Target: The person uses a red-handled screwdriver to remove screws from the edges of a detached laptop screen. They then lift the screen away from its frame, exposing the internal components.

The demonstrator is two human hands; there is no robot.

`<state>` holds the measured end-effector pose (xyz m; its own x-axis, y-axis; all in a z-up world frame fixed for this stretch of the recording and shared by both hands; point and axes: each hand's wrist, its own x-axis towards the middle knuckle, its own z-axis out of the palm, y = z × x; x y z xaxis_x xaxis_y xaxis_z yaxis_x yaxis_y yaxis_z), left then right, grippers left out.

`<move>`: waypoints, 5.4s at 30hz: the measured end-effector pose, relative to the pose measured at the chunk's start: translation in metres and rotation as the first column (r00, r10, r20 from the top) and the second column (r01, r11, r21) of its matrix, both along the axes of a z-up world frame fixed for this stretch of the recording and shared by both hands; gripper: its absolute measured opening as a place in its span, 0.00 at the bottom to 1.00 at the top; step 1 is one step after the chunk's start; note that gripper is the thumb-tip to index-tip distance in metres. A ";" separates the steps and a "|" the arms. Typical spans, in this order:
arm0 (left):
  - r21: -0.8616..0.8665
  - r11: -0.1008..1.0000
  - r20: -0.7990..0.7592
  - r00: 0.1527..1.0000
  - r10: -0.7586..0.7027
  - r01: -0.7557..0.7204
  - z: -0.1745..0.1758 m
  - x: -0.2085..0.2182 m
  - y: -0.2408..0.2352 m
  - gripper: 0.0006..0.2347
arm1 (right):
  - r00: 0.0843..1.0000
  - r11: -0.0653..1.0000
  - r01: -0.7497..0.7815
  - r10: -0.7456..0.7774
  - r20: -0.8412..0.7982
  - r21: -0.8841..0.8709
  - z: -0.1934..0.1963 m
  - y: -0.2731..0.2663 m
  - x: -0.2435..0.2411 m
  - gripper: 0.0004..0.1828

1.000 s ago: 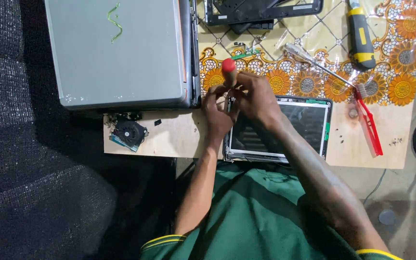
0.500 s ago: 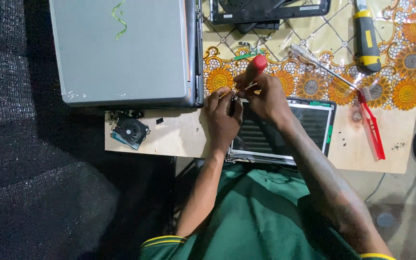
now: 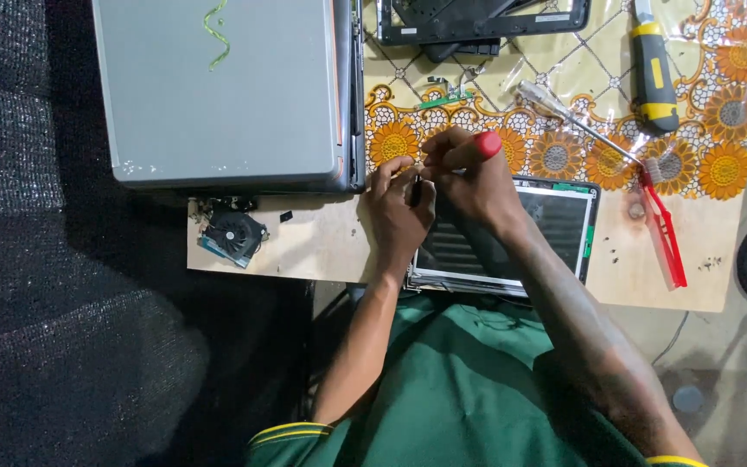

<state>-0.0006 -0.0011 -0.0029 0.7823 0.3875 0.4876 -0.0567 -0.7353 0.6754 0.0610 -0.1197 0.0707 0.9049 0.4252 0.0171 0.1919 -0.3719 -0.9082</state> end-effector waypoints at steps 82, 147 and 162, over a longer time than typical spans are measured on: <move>-0.106 0.988 -0.111 0.987 -0.120 0.108 -0.007 -0.005 -0.001 0.05 | 0.655 0.668 0.743 -0.739 -0.155 -0.044 -0.035 -0.196 -0.086 0.15; -0.172 0.979 -0.019 0.993 -0.117 0.112 -0.003 -0.008 0.003 0.08 | 0.996 0.986 0.088 -0.090 -0.003 -0.139 -0.041 -0.004 -0.005 0.06; -0.234 0.958 -0.005 0.985 -0.173 0.168 -0.004 -0.007 0.002 0.12 | 0.960 0.974 -0.176 0.202 0.195 -0.143 -0.014 -0.008 0.007 0.08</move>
